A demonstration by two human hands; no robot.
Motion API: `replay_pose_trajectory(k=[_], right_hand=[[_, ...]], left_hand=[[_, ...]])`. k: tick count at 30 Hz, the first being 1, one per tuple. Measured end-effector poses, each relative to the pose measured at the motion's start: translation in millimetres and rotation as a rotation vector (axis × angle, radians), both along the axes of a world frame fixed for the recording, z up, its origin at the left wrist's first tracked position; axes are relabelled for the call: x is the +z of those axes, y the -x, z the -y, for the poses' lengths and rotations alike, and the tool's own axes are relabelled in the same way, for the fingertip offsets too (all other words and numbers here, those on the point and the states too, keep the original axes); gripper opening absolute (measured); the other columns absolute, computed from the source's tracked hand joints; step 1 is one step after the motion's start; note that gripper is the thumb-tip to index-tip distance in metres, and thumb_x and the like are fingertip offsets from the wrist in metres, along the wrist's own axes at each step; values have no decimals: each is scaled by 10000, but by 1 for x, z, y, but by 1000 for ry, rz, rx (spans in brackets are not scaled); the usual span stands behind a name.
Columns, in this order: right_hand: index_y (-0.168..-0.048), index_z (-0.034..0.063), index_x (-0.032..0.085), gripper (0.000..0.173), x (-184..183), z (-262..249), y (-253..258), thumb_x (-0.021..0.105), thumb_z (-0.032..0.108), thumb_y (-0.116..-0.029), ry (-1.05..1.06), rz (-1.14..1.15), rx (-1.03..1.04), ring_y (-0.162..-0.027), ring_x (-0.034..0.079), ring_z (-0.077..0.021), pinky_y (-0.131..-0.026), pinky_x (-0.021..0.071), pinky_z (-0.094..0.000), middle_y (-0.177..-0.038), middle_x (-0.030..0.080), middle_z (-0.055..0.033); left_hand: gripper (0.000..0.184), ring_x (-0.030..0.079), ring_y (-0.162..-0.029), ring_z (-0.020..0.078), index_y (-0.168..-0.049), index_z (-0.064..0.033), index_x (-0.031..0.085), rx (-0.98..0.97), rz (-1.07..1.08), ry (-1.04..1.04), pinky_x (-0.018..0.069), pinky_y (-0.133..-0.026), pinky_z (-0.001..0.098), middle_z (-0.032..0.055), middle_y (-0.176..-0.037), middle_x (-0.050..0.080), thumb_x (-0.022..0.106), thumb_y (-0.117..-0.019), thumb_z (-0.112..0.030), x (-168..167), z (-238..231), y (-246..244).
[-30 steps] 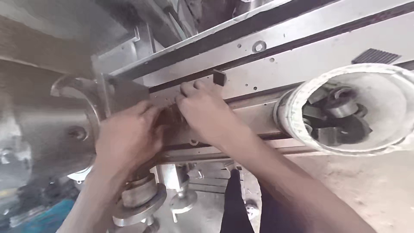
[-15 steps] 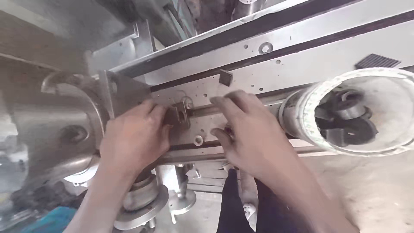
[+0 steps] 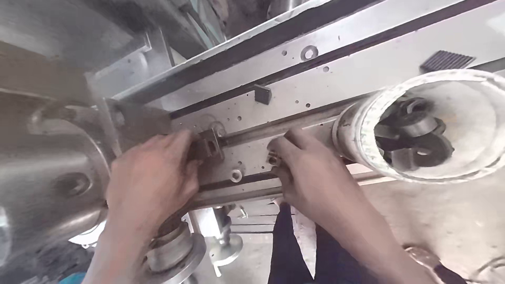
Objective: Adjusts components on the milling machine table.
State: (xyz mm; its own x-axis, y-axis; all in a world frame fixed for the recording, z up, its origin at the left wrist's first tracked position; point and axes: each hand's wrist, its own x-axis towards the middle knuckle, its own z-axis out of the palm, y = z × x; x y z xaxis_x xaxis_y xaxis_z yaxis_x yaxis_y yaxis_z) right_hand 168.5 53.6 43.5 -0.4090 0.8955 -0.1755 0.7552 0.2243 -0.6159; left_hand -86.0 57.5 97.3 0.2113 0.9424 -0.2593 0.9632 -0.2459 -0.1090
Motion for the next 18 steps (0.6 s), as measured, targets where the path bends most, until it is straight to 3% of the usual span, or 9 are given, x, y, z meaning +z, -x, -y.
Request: replay_pose_trajectory(k=[3,5,9,11,13,16,18], right_hand=[[-1053,161,729,314,-1,-3,-3,816,109,-756,-4,-68,-37,-789,664,-169,-633,575,-367,-1033,650,-34],[-1055,166,713,322,1,-3,-2,813,113,-754,11,-46,-33,-806,656,-188,-641,566,-387,-1021,641,-33],[-1066,174,687,319,2,-3,1,822,142,-779,12,39,3,-943,643,-263,-702,564,-417,-1053,625,-61],[-1155,175,690,423,8,-8,1,837,260,-768,-24,29,16,-1074,595,-310,-793,549,-453,-1194,605,-85],[-1239,138,674,512,12,-21,9,796,324,-778,-137,-49,-55,-1113,582,-349,-809,534,-488,-1278,588,-128],[-1363,139,624,565,5,-49,34,793,174,-826,-191,-68,-159,-1155,560,-379,-840,530,-496,-1372,539,-170],[-1279,159,683,466,-6,-61,36,774,85,-827,-217,-30,-193,-1111,582,-341,-803,551,-447,-1254,596,-140]], left_hand=[[371,685,-862,426,-1172,-79,642,5,1,5,500,-622,634,166,-977,678,645,-849,-261,-1,-1,1],[385,687,-864,428,-1191,-78,643,2,4,6,503,-633,640,169,-995,686,655,-849,-255,-1,-2,1],[363,696,-891,396,-1188,-97,652,3,1,0,521,-699,614,150,-1010,703,661,-857,-244,-1,-3,0],[357,698,-891,392,-1181,-93,656,0,2,-4,526,-705,610,150,-1012,706,664,-851,-230,-2,-3,-1],[341,699,-886,387,-1155,-91,657,-7,3,-17,525,-690,599,144,-1002,703,662,-841,-226,-2,-3,-2],[366,697,-923,411,-1202,-95,659,15,24,-2,524,-713,632,161,-1050,706,643,-876,-259,0,2,4],[427,695,-936,439,-1249,-103,644,7,63,16,512,-713,674,180,-1072,703,574,-902,-342,-7,1,6]])
